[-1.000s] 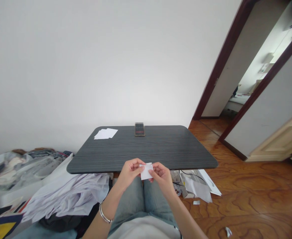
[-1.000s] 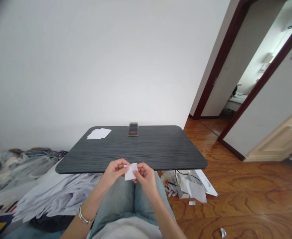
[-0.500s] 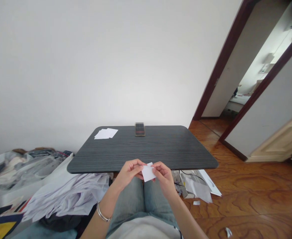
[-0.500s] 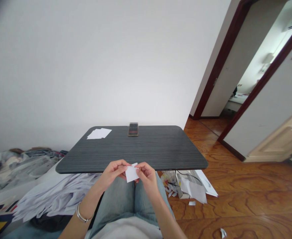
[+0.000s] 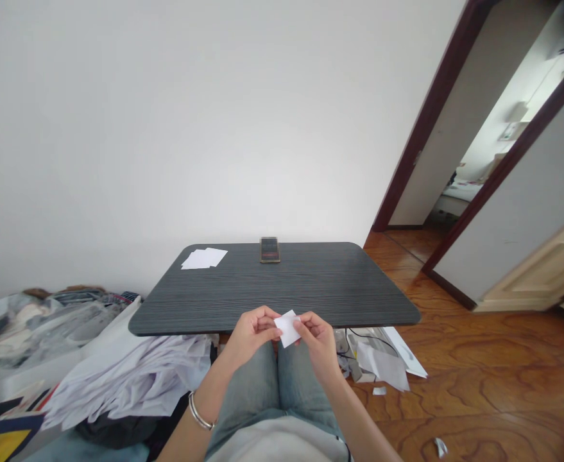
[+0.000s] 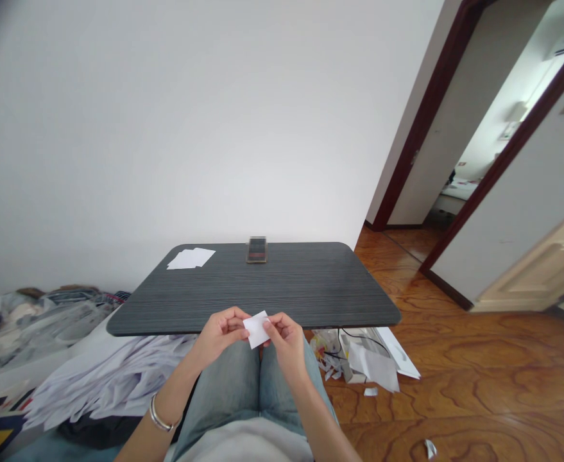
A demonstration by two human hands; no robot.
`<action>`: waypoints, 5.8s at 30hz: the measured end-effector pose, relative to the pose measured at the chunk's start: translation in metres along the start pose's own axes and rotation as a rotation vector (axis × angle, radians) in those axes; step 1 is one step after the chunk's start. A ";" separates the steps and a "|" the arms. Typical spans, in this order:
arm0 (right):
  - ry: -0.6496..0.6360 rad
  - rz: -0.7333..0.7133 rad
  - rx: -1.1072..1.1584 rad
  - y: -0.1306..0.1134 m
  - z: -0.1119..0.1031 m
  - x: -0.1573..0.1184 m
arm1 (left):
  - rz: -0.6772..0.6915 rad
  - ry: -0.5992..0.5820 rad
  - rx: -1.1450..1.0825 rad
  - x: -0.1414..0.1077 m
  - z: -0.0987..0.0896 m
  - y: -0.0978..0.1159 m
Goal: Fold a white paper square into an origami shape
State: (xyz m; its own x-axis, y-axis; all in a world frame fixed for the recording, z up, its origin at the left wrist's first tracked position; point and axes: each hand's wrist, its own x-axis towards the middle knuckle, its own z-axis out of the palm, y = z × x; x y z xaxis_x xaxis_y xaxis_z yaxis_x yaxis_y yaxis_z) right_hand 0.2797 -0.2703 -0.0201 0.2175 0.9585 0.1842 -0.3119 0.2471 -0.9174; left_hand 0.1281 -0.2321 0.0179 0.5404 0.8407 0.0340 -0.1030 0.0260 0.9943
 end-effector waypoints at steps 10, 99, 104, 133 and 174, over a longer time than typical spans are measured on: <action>0.000 -0.103 -0.111 -0.001 -0.002 0.003 | 0.021 -0.009 -0.004 0.003 -0.001 -0.005; -0.022 0.108 -0.188 0.012 0.001 0.005 | 0.177 0.377 0.262 0.010 0.014 -0.013; -0.069 0.083 -0.220 0.013 -0.005 0.012 | 0.126 0.323 0.213 0.012 0.006 -0.015; -0.117 -0.031 -0.647 0.043 -0.030 0.069 | 0.222 0.146 0.452 0.083 -0.037 -0.050; -0.482 -0.116 -0.739 0.025 -0.038 0.063 | 0.162 -0.003 0.620 0.069 -0.046 -0.048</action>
State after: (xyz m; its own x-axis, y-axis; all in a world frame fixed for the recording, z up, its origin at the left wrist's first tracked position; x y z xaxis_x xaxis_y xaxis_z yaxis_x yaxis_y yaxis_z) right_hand 0.3208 -0.2089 -0.0454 -0.2538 0.9302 0.2653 0.4007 0.3508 -0.8464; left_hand 0.1318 -0.1501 -0.0322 0.5606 0.8064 0.1880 0.3184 -0.4195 0.8501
